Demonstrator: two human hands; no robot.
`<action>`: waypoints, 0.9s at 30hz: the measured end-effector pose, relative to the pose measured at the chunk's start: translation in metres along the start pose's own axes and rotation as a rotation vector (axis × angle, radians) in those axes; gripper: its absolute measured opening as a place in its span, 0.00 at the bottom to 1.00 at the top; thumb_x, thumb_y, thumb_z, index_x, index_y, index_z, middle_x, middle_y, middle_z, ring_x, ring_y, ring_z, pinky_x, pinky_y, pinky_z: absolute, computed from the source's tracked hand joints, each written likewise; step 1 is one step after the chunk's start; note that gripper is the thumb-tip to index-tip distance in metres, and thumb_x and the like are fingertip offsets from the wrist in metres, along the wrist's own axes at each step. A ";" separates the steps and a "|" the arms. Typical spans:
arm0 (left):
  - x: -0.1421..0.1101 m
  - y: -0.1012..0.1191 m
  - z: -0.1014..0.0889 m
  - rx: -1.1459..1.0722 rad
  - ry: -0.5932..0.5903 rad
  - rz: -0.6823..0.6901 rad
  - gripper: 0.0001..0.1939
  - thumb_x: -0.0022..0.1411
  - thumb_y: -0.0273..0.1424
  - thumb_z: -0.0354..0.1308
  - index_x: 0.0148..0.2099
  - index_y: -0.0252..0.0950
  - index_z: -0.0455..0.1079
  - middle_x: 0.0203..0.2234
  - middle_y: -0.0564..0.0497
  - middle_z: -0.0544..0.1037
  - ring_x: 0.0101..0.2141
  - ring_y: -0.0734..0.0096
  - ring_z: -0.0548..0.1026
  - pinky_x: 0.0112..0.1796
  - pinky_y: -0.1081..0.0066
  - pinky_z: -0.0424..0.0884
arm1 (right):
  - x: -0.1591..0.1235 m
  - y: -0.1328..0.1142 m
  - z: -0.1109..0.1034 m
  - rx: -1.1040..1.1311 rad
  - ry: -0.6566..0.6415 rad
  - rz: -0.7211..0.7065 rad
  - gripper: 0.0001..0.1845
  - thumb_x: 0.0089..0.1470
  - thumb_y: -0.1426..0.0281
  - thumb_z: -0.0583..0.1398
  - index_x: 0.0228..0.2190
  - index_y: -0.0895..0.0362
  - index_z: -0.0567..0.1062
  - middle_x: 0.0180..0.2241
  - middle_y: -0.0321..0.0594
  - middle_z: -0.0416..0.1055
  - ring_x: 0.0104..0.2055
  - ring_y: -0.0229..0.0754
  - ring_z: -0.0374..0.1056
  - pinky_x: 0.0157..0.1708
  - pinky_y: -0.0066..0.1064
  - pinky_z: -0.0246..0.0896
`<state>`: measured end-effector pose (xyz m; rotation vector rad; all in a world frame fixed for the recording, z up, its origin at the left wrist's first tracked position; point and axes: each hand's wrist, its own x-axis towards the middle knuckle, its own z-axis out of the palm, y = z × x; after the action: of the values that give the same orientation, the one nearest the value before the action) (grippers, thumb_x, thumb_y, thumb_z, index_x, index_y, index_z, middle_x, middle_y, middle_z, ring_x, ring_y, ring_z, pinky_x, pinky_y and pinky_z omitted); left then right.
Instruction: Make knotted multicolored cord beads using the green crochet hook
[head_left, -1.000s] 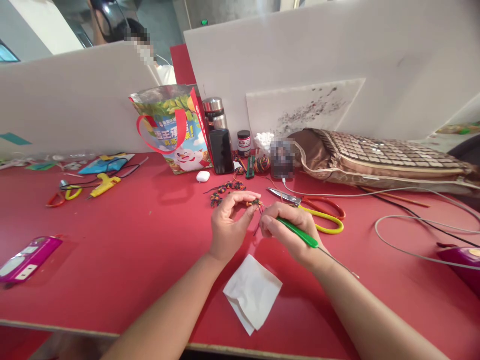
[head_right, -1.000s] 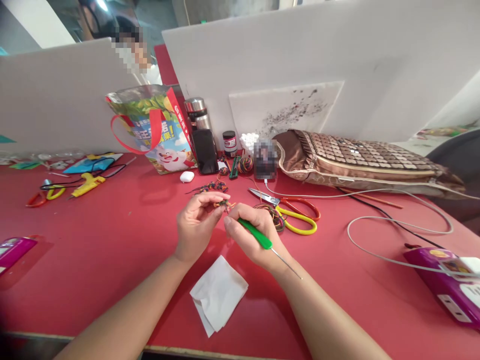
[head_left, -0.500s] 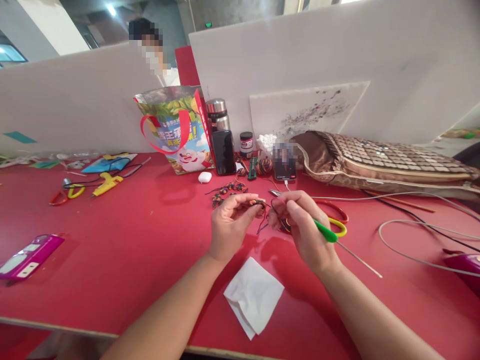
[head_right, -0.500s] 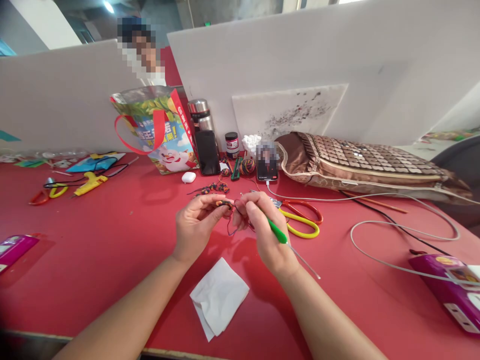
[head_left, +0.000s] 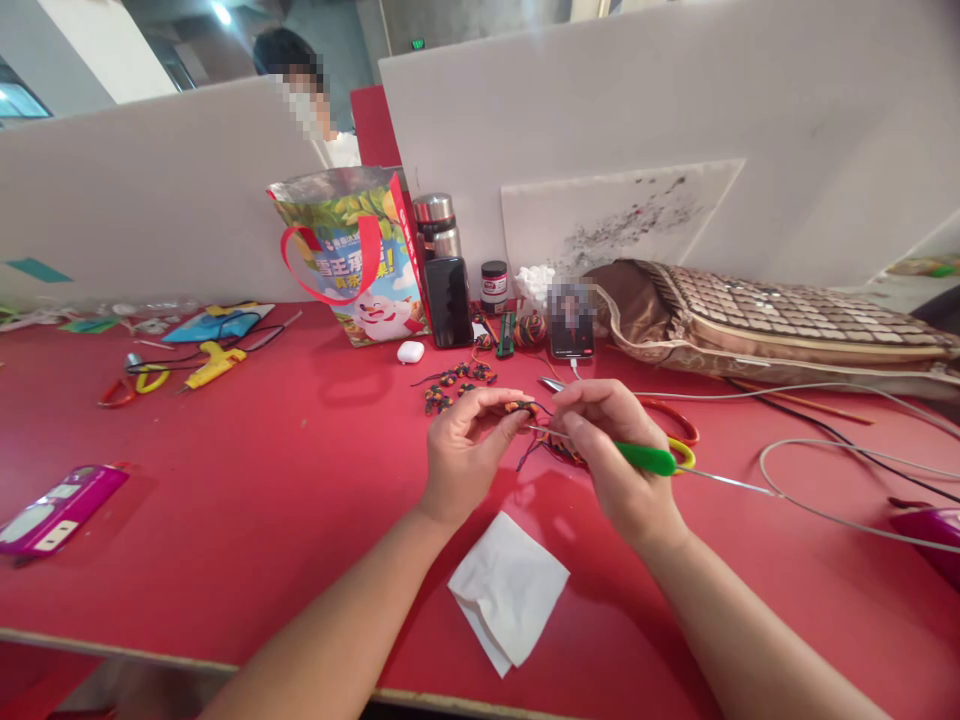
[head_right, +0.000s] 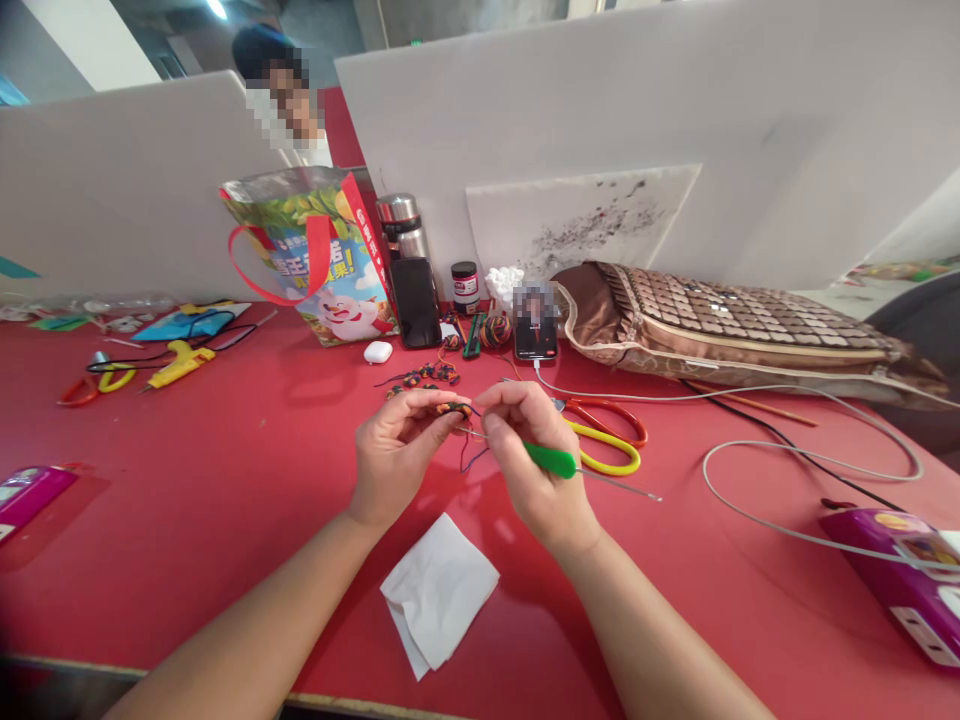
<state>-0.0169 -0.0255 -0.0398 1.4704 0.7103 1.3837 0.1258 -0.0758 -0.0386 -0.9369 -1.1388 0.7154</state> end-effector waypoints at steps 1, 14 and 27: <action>0.000 0.000 0.000 -0.013 0.001 -0.003 0.07 0.58 0.30 0.70 0.39 0.36 0.79 0.34 0.49 0.84 0.32 0.70 0.82 0.38 0.70 0.82 | 0.000 -0.001 0.001 -0.004 -0.011 -0.027 0.02 0.61 0.70 0.60 0.36 0.53 0.75 0.28 0.35 0.70 0.27 0.38 0.65 0.27 0.29 0.63; 0.003 0.006 -0.001 -0.103 0.029 -0.140 0.09 0.55 0.32 0.72 0.38 0.35 0.79 0.31 0.49 0.83 0.31 0.71 0.80 0.38 0.69 0.80 | -0.002 0.002 0.001 -0.105 0.006 -0.113 0.05 0.64 0.71 0.61 0.36 0.54 0.78 0.29 0.37 0.78 0.30 0.39 0.75 0.31 0.29 0.72; 0.004 0.006 -0.001 -0.062 0.015 -0.144 0.07 0.56 0.31 0.71 0.38 0.36 0.80 0.30 0.50 0.82 0.30 0.72 0.79 0.38 0.70 0.78 | 0.001 -0.003 0.000 -0.094 0.005 -0.058 0.08 0.64 0.69 0.61 0.34 0.54 0.80 0.30 0.38 0.79 0.32 0.40 0.76 0.35 0.31 0.75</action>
<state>-0.0183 -0.0242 -0.0331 1.3354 0.7610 1.2963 0.1260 -0.0758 -0.0353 -0.9795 -1.1990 0.6165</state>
